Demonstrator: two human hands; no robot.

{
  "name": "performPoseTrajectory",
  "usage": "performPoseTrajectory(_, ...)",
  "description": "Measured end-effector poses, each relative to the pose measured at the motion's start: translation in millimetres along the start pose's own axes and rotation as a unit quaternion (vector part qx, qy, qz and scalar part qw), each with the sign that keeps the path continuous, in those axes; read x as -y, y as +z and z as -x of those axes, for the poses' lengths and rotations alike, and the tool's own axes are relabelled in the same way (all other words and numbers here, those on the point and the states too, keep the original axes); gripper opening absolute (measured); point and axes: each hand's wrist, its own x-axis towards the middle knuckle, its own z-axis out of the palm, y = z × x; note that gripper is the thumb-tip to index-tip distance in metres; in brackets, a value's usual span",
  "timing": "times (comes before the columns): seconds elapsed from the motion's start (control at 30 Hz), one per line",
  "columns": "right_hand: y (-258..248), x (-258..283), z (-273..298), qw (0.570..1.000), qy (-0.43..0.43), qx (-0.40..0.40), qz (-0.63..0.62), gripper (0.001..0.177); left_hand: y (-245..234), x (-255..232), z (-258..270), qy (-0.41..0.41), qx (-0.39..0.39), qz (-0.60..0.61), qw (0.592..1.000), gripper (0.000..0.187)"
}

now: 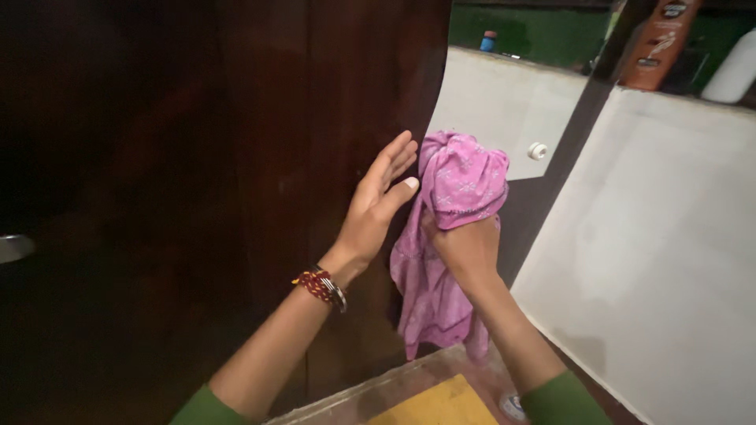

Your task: The person sprays a cleaning solution onto a mirror and a wooden door, then wipes both surfaces with a pink cloth. The person also opens the door briefly while continuing to wipe.

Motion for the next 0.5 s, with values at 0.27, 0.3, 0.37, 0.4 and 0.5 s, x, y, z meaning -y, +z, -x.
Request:
performPoseTrajectory(0.27, 27, -21, -28, 0.987, 0.132, -0.090, -0.026, 0.048, -9, 17, 7, 0.000, 0.001, -0.020, 1.000, 0.070)
performPoseTrajectory(0.3, 29, -24, -28, 0.978, 0.181, -0.091, -0.042, 0.046, -10, 17, 6, 0.000, 0.002, -0.019, 1.000, 0.071)
performPoseTrajectory(0.37, 34, -26, -23, 0.981, 0.136, -0.129, -0.043, 0.049, -10, 16, 6, -0.005, 0.002, -0.021, 1.000, 0.071)
performPoseTrajectory(0.4, 36, -27, -20, 0.982, 0.112, -0.148, -0.042, 0.051, -11, 15, 6, -0.009, 0.002, -0.023, 1.000, 0.071)
performPoseTrajectory(0.5, 41, -22, -4, 0.986, 0.030, -0.150, -0.065, 0.045, -12, 13, 7, -0.009, -0.002, -0.024, 1.000, 0.069)
